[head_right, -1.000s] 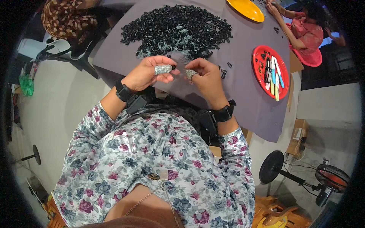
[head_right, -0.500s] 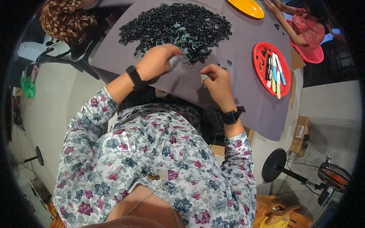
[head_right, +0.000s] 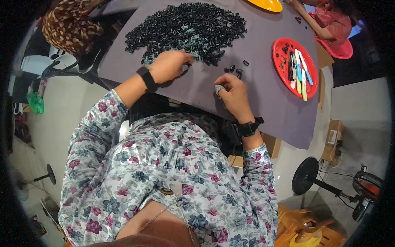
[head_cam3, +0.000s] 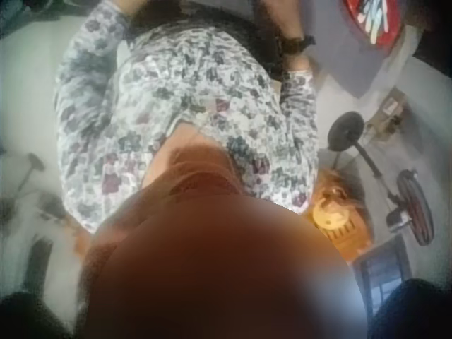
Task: Assembling or inspecting small black plastic components by manually inserting silver mesh filters into them.
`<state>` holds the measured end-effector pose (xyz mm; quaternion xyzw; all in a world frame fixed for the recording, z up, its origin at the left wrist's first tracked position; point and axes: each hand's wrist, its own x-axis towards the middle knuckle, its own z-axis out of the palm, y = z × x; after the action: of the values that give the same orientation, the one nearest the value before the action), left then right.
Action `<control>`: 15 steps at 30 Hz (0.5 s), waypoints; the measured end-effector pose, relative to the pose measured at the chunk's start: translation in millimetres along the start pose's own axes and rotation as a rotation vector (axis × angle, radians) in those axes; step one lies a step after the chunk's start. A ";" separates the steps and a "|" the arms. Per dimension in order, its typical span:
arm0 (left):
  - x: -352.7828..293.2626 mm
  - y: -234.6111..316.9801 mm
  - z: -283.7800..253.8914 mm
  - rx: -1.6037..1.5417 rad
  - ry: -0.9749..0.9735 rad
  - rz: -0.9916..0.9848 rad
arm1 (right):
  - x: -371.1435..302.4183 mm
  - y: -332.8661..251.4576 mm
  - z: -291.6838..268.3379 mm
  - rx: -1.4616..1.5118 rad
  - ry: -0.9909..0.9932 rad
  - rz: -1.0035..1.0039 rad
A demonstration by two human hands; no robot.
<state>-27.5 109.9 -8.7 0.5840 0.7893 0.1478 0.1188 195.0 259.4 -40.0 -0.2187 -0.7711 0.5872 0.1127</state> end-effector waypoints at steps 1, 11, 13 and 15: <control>-3.3 -3.7 -3.1 0.002 0.003 -0.013 | 0.3 -1.0 0.5 -0.004 -0.001 -0.008; 25.4 20.6 5.0 -0.081 0.162 0.183 | 0.1 -3.2 3.1 -0.011 0.046 -0.047; 44.6 22.0 13.1 -0.080 0.198 0.216 | -0.4 -6.9 7.4 -0.040 0.055 -0.048; 61.6 24.7 16.5 -0.020 0.118 0.168 | -0.2 -6.1 10.2 -0.058 0.068 -0.062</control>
<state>-17.5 177.2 -15.7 0.6373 0.7416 0.1990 0.0652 189.6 249.2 -37.1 -0.2178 -0.7901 0.5529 0.1506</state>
